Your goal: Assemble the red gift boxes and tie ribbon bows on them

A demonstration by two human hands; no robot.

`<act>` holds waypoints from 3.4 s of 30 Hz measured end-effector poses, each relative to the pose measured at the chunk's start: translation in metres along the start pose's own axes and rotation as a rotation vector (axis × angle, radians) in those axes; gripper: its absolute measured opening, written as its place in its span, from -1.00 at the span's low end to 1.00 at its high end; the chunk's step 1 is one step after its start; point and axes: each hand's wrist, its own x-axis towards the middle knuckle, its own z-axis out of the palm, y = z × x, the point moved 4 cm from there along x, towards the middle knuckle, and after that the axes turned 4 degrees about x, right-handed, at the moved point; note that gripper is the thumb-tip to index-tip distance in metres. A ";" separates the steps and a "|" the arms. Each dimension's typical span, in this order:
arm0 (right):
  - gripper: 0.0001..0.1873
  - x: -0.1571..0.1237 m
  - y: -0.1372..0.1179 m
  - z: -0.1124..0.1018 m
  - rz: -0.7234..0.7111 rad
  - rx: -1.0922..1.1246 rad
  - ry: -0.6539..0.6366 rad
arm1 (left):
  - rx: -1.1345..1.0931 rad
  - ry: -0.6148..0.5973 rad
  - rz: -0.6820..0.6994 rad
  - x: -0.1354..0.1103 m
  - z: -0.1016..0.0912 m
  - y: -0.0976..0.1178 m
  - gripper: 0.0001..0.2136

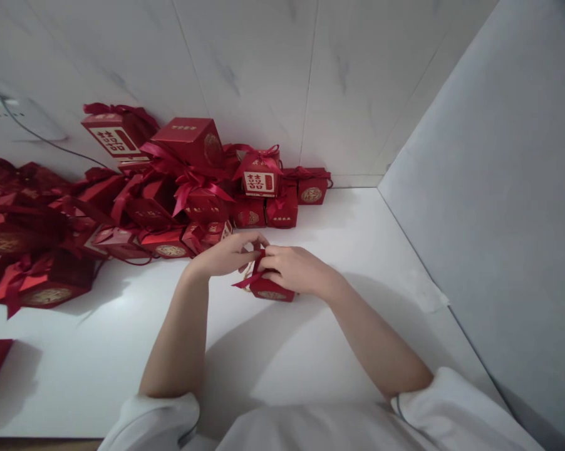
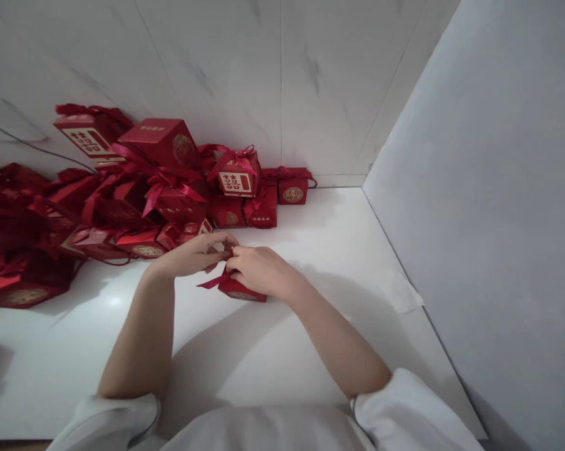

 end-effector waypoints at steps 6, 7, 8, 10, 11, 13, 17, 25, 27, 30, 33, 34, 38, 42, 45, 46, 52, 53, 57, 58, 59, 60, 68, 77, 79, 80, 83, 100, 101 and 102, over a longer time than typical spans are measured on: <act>-0.91 -0.007 0.008 -0.011 -0.018 0.108 0.036 | -0.002 -0.058 0.032 0.006 0.006 -0.006 -0.83; -0.92 -0.009 0.009 -0.014 -0.014 0.132 0.037 | 0.027 -0.061 0.048 0.007 0.006 -0.006 -0.81; -0.91 -0.011 0.009 -0.017 -0.007 0.149 0.035 | 0.059 -0.062 0.063 0.008 0.007 -0.006 -0.81; -0.94 -0.013 0.009 -0.022 0.017 0.158 0.032 | 0.112 -0.063 0.072 0.011 0.008 -0.007 -0.81; -0.92 -0.014 0.009 -0.024 0.028 0.153 0.031 | 0.127 -0.068 0.069 0.012 0.009 -0.008 -0.81; -0.82 -0.015 0.006 -0.027 0.031 0.135 0.033 | 0.136 -0.085 0.064 0.014 0.010 -0.009 -0.80; -0.69 -0.017 0.003 -0.033 0.037 0.098 0.081 | 0.144 -0.102 0.043 0.015 0.010 -0.010 -0.72; -0.74 -0.022 0.019 -0.043 0.244 0.077 0.195 | 0.199 -0.066 0.000 0.015 0.010 -0.007 -0.80; -0.77 -0.022 0.016 -0.044 0.233 0.096 0.201 | 0.189 -0.047 -0.008 0.018 0.013 -0.006 -0.80; -0.79 -0.019 0.006 -0.038 0.168 0.114 0.118 | 0.155 -0.029 -0.021 0.020 0.016 -0.006 -0.80; -0.76 -0.017 -0.005 -0.027 0.129 0.046 -0.005 | 0.144 -0.023 -0.049 0.020 0.018 -0.007 -0.83; -0.76 -0.016 -0.009 -0.024 0.129 -0.001 -0.023 | 0.148 -0.020 -0.058 0.020 0.018 -0.008 -0.83; -0.78 -0.010 -0.024 -0.013 0.161 -0.164 -0.040 | 0.149 0.002 -0.066 0.020 0.019 -0.008 -0.83; -0.81 -0.004 -0.037 0.003 0.158 -0.241 -0.124 | 0.124 -0.014 -0.072 0.021 0.019 -0.009 -0.82; -0.89 -0.002 -0.043 0.018 0.045 -0.274 -0.172 | 0.106 -0.033 -0.044 0.021 0.018 -0.010 -0.85; -0.91 -0.002 -0.044 0.022 0.016 -0.279 -0.186 | 0.101 -0.040 -0.028 0.020 0.017 -0.011 -0.84; -0.77 0.001 -0.049 0.038 -0.018 -0.308 -0.316 | 0.168 -0.023 -0.008 0.017 0.013 -0.010 -0.69; -0.75 0.002 -0.049 0.040 -0.006 -0.324 -0.333 | 0.176 -0.020 -0.020 0.017 0.013 -0.010 -0.69; -0.84 0.001 -0.046 0.043 0.034 -0.299 -0.367 | 0.193 -0.058 -0.031 0.015 0.012 -0.008 -0.72; -0.89 -0.001 -0.046 0.041 0.031 -0.237 -0.373 | 0.191 -0.077 -0.026 0.013 0.011 -0.008 -0.72; -0.90 -0.004 -0.045 0.038 0.020 -0.159 -0.375 | 0.187 -0.100 -0.021 0.012 0.011 -0.007 -0.72; -0.88 -0.007 -0.044 0.032 0.012 -0.078 -0.370 | 0.184 -0.123 -0.018 0.009 0.010 -0.007 -0.71; -0.76 -0.031 0.002 -0.040 0.338 -0.002 -0.033 | 0.217 -0.191 -0.021 -0.001 0.009 -0.002 -0.54; -0.80 -0.029 0.009 -0.038 0.334 -0.028 0.032 | 0.215 -0.168 -0.042 -0.003 0.013 0.002 -0.52; -0.79 -0.023 0.003 -0.029 0.228 0.007 -0.005 | 0.220 -0.169 -0.031 -0.003 0.013 0.003 -0.54; -0.75 -0.021 0.000 -0.024 0.178 0.033 -0.039 | 0.221 -0.171 -0.026 -0.003 0.013 0.004 -0.55; -0.69 -0.017 -0.003 -0.013 0.105 0.089 -0.146 | 0.226 -0.178 -0.022 -0.003 0.013 0.004 -0.57; -0.59 -0.025 0.002 -0.023 0.118 0.139 -0.175 | 0.205 -0.164 0.000 -0.003 0.008 0.000 -0.78; -0.57 -0.026 0.002 -0.022 0.141 0.133 -0.205 | 0.219 -0.150 0.003 -0.002 0.008 0.000 -0.79; -0.56 -0.027 0.003 -0.020 0.164 0.129 -0.234 | 0.236 -0.139 0.007 -0.001 0.008 0.000 -0.78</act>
